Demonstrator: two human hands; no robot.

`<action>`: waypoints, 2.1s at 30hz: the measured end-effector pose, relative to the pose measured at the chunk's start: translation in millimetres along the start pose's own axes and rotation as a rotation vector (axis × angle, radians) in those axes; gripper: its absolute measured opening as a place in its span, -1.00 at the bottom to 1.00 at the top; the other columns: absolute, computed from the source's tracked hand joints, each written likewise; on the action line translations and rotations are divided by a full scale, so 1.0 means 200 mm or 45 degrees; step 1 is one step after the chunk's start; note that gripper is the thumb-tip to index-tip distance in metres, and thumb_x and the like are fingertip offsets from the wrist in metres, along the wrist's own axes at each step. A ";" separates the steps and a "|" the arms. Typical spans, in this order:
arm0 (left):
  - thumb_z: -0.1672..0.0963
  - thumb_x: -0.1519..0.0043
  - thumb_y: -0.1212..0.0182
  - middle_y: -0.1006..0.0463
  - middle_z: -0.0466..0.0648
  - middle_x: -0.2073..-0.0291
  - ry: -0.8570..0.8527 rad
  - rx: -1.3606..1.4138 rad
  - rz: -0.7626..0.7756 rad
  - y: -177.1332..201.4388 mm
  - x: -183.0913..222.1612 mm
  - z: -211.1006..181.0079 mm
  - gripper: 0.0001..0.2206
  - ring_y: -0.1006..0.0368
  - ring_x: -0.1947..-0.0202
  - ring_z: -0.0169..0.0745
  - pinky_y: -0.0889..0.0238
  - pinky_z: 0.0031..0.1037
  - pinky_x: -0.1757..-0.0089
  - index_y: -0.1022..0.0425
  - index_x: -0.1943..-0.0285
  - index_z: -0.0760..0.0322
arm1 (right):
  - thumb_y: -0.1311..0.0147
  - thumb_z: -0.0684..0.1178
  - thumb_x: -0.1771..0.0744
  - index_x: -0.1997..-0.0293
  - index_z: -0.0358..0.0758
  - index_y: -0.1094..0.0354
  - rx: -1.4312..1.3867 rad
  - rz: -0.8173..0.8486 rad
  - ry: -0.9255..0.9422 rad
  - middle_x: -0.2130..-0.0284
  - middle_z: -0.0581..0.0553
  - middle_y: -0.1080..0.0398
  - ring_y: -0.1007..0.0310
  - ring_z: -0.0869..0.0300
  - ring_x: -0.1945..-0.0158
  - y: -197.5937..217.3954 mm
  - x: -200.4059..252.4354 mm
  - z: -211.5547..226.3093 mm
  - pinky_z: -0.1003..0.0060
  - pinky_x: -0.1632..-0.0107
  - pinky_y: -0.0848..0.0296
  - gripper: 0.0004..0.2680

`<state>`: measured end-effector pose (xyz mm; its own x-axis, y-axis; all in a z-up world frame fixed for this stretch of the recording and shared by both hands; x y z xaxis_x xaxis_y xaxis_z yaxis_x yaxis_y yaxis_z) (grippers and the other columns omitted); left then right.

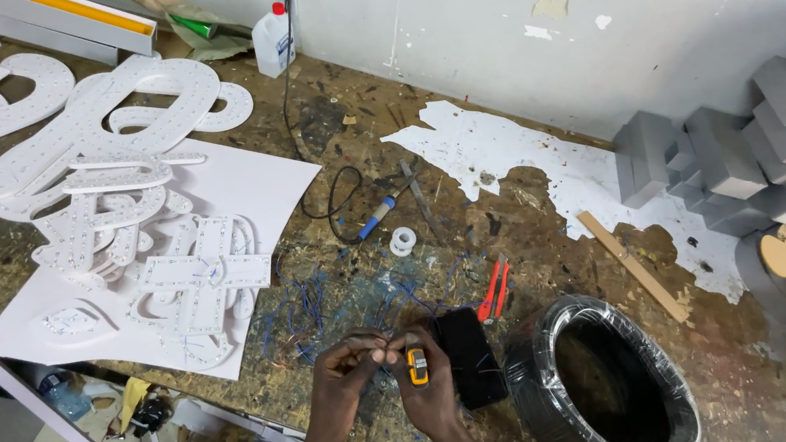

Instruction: Using pliers to strip insulation from and cut small blue wires on a cluttered workbench

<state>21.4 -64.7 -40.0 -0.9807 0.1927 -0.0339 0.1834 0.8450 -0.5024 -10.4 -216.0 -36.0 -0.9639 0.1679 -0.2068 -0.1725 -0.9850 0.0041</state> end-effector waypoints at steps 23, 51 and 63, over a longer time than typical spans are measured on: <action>0.16 -0.42 -0.31 -0.75 0.11 0.24 -0.389 -0.220 -0.166 -0.06 -0.06 0.03 -0.87 -0.74 0.21 0.02 -0.69 -0.17 0.06 -0.67 0.00 0.38 | -0.20 0.15 -0.41 -0.04 -0.18 -0.69 0.125 -0.031 -0.313 0.06 -0.10 -0.73 -0.72 0.02 -0.08 0.15 -0.08 0.08 0.03 -0.12 -0.66 -0.74; 0.24 -0.29 -0.32 -0.69 0.13 0.05 -0.833 -1.189 0.255 -0.14 0.03 -0.18 -0.78 -0.66 0.11 -0.02 -0.68 -0.23 0.07 -0.66 -0.09 0.48 | -0.07 -0.07 -0.49 -0.16 -0.25 -0.29 0.901 0.072 0.527 -0.16 -0.26 -0.32 -0.28 -0.16 -0.22 0.15 -0.16 0.14 -0.19 -0.19 -0.35 -0.86; 0.22 -0.37 -0.24 -0.66 0.13 0.02 -0.662 -1.237 0.226 -0.12 0.04 -0.11 -0.78 -0.63 0.24 -0.07 -0.63 -0.23 0.21 -0.61 -0.15 0.45 | 0.00 -0.14 -0.43 -0.24 -0.25 -0.30 1.188 0.109 0.443 -0.26 -0.30 -0.38 -0.31 -0.18 -0.37 0.20 -0.12 0.03 -0.11 -0.18 -0.24 -0.77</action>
<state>10.0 -72.7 -9.8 -0.8027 0.3096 -0.5098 0.0762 0.9009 0.4272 5.1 -258.4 -24.1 -0.8932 -0.0703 -0.4441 -0.3393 -0.5427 0.7684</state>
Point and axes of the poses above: each hand's wrist, its own x-axis away from the middle knuckle, its own y-axis out of the back of the hand, z = x × y, the point moved 1 cm from there along -x, towards the middle knuckle
